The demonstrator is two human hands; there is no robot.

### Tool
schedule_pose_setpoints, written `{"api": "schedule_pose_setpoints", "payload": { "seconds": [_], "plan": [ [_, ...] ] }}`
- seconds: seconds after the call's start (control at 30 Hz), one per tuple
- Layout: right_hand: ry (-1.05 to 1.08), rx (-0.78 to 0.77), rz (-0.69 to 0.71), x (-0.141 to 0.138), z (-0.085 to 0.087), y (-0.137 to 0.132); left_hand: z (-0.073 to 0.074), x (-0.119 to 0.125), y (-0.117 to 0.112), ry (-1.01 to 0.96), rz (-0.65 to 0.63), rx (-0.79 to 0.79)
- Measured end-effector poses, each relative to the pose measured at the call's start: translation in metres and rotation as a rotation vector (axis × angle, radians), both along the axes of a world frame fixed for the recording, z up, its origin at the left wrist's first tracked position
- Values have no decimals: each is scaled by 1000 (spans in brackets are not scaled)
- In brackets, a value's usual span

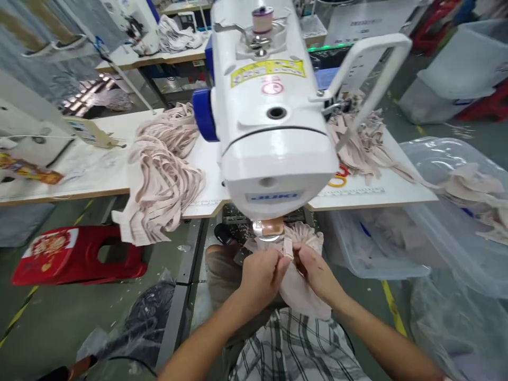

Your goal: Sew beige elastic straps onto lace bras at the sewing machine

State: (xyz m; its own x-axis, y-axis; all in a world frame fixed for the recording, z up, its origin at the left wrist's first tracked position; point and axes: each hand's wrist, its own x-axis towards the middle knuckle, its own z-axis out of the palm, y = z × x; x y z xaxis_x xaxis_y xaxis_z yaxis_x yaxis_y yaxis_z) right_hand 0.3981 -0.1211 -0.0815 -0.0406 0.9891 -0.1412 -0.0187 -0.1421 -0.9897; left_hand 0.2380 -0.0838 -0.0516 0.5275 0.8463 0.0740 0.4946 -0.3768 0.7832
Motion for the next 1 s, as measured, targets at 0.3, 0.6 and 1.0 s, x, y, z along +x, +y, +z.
{"api": "schedule_pose_setpoints", "payload": {
  "seconds": [0.3, 0.6, 1.0],
  "plan": [
    [-140, 61, -202, 9, 44, 56, 16, 5, 8, -115, 316, -138],
    [-428, 236, -39, 23, 45, 109, 9, -11, 29, 255, 273, 341],
    [-592, 228, 25, 21, 48, 123, 10, -14, 38, 299, 234, 443]
  ]
}}
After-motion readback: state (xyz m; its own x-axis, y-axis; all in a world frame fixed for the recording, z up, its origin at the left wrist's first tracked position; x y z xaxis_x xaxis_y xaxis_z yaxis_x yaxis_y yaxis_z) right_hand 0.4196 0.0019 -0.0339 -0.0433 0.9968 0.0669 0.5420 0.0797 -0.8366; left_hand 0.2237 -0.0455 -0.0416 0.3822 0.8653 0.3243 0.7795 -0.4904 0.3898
